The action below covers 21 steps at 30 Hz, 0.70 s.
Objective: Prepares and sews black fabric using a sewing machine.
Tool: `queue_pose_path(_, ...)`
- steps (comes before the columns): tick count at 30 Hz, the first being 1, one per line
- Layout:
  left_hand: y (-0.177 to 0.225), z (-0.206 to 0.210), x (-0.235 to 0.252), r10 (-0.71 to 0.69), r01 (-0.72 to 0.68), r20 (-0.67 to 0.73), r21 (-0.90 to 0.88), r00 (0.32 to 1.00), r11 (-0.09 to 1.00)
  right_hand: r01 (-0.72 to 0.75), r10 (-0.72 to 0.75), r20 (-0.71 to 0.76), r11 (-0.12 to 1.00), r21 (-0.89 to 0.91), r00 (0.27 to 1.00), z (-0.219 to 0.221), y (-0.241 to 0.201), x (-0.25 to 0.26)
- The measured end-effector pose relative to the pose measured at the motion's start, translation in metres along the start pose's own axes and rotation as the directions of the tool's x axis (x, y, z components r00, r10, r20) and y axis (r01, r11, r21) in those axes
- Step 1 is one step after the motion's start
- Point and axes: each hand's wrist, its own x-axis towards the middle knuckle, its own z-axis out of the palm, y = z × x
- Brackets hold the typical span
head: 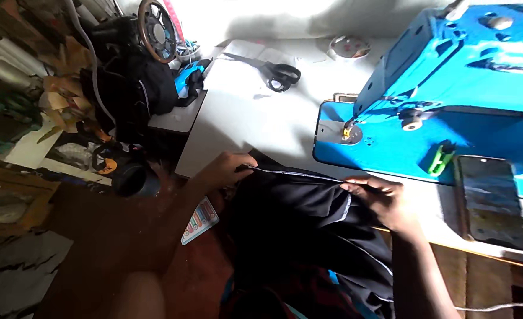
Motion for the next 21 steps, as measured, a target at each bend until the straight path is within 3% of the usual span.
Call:
queue_pose_path(6,0.0,0.0,-0.003,-0.022,0.016,0.132,0.042,0.991,0.999,0.006,-0.006,-0.008,1.0,0.003,1.0,0.001,0.002,-0.001)
queue_pose_path(12,-0.007,0.009,-0.012,0.074,-0.079,0.073,0.068,0.995,0.995,0.01,-0.01,-0.004,1.0,-0.012,1.0,0.002,0.003,0.0)
queue_pose_path(21,-0.004,0.018,-0.015,0.1,-0.097,-0.041,0.075,0.994,0.992,-0.004,0.004,-0.005,1.0,-0.013,1.0,0.002,0.003,0.0)
